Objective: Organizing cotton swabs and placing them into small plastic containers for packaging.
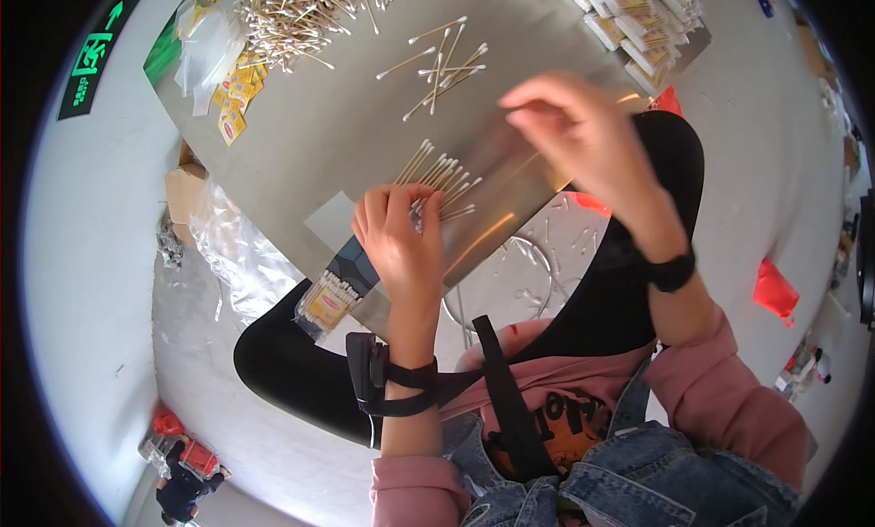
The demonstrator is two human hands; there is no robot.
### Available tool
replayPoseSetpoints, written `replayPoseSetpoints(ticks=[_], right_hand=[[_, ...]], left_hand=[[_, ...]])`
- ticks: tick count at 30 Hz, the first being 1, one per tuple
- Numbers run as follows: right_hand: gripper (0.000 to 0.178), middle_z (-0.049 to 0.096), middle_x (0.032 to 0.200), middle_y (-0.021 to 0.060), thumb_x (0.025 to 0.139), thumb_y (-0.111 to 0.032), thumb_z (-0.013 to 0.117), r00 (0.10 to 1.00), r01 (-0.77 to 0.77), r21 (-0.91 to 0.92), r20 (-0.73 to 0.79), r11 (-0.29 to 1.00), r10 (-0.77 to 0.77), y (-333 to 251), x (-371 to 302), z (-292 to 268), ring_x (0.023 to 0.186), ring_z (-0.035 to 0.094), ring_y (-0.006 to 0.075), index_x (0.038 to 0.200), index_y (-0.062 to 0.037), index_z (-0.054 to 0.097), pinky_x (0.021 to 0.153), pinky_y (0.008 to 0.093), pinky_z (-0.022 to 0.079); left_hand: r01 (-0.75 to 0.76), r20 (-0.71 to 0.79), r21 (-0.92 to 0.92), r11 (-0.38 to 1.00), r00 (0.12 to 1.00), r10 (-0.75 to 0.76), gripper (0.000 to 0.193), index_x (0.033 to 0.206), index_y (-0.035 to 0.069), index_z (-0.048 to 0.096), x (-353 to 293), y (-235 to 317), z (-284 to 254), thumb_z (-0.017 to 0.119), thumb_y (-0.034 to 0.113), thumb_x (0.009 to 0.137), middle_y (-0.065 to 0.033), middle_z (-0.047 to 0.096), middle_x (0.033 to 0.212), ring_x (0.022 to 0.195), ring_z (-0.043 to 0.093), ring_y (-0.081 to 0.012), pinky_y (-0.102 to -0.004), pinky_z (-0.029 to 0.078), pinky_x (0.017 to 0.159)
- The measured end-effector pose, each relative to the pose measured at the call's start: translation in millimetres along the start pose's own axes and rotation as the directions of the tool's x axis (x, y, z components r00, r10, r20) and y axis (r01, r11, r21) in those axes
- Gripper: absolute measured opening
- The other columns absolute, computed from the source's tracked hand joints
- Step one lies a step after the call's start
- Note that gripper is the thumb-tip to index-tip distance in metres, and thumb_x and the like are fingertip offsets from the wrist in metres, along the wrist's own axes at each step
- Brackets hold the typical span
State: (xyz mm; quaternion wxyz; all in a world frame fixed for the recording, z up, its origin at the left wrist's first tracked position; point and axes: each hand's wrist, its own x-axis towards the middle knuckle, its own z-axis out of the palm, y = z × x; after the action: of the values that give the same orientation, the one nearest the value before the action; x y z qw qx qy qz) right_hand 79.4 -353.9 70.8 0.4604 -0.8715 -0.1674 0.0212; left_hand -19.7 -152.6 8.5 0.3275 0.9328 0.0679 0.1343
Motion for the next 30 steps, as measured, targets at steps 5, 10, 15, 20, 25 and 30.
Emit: replayPoseSetpoints(ticks=[5, 10, 15, 20, 25, 30], right_hand=[[0.013, 0.067, 0.087, 0.007, 0.09, -0.008, 0.068, 0.992, 0.126, 0.047, 0.02, 0.991, -0.127, 1.9, -0.5, 48.5, 0.068, 0.063, 0.0212, 0.102, -0.0057, 0.065, 0.062, 0.0301, 0.049], [0.015, 0.061, 0.085, -0.0009, 0.094, -0.001, 0.066, 0.999, -0.036, 0.245, 0.038, 0.969, 0.028, 15.9, 0.9, 49.7, 0.064, 0.048, 0.0043, 0.109, -0.0041, 0.067, 0.057, 0.0219, 0.04], [0.016, 0.06, 0.084, -0.0016, 0.094, -0.001, 0.066, 0.999, -0.035, 0.23, 0.016, 0.973, 0.033, 19.6, 3.8, 41.9, 0.063, 0.047, 0.0029, 0.11, -0.0042, 0.066, 0.058, 0.0211, 0.04], [0.017, 0.06, 0.083, -0.0012, 0.093, -0.001, 0.067, 1.0, -0.001, 0.182, 0.012, 0.983, -0.001, 16.3, 2.1, 42.5, 0.062, 0.046, 0.0035, 0.11, -0.0047, 0.066, 0.056, 0.0202, 0.039], [0.022, 0.064, 0.099, 0.0013, 0.095, -0.007, 0.068, 0.995, 0.095, 0.174, -0.052, 0.98, -0.087, 20.2, 2.2, 49.1, 0.087, 0.059, 0.0076, 0.117, -0.0064, 0.065, 0.075, 0.0245, 0.047], [0.034, 0.061, 0.126, 0.0098, 0.105, -0.026, 0.055, 0.99, -0.118, 0.688, 0.029, 0.716, 0.136, 15.7, -4.6, 81.1, 0.123, 0.056, 0.0184, 0.128, -0.0009, 0.057, 0.106, 0.0334, 0.043]], left_hand=[[-0.047, 0.047, 0.059, 0.997, 0.998, 0.044, 0.01, 0.085, 0.009, 0.067, 10.6, 1.0, 6.5, 0.076, 0.011, 0.081, -0.0039, 0.057, 0.09, 0.09, 0.055, -0.0264, -0.0396, 0.04, 0.083], [-0.054, -0.003, 0.014, 0.998, 0.999, 0.054, 0.01, 0.085, 0.009, 0.066, 11.5, 1.7, -1.1, 0.076, 0.01, 0.082, -0.0042, 0.057, 0.089, 0.088, 0.054, -0.0263, -0.04, 0.04, 0.082], [-0.113, 0.188, 0.112, 0.987, 0.978, 0.09, 0.012, 0.085, 0.009, 0.067, -22.5, 14.5, -21.9, 0.078, 0.008, 0.079, -0.0047, 0.056, 0.085, 0.084, 0.055, -0.0234, -0.0382, 0.039, 0.082], [-0.071, 0.099, 0.045, 0.996, 0.993, 0.067, 0.013, 0.079, 0.009, 0.068, -30.8, 13.8, -1.5, 0.08, 0.007, 0.076, -0.0028, 0.055, 0.079, 0.081, 0.055, -0.0236, -0.039, 0.038, 0.077], [0.047, -0.002, 0.037, 0.998, 0.999, -0.047, 0.02, 0.099, 0.006, 0.066, -13.2, 13.3, 8.3, 0.076, 0.008, 0.082, -0.0071, 0.059, 0.098, 0.098, 0.056, -0.0261, -0.0399, 0.039, 0.089], [0.236, -0.224, -0.682, 0.692, 0.833, -0.505, 0.053, 0.149, -0.002, 0.03, -15.4, 12.8, 22.7, 0.041, 0.031, 0.108, -0.0183, 0.035, 0.157, 0.146, 0.032, -0.0291, -0.0423, 0.022, 0.123]])
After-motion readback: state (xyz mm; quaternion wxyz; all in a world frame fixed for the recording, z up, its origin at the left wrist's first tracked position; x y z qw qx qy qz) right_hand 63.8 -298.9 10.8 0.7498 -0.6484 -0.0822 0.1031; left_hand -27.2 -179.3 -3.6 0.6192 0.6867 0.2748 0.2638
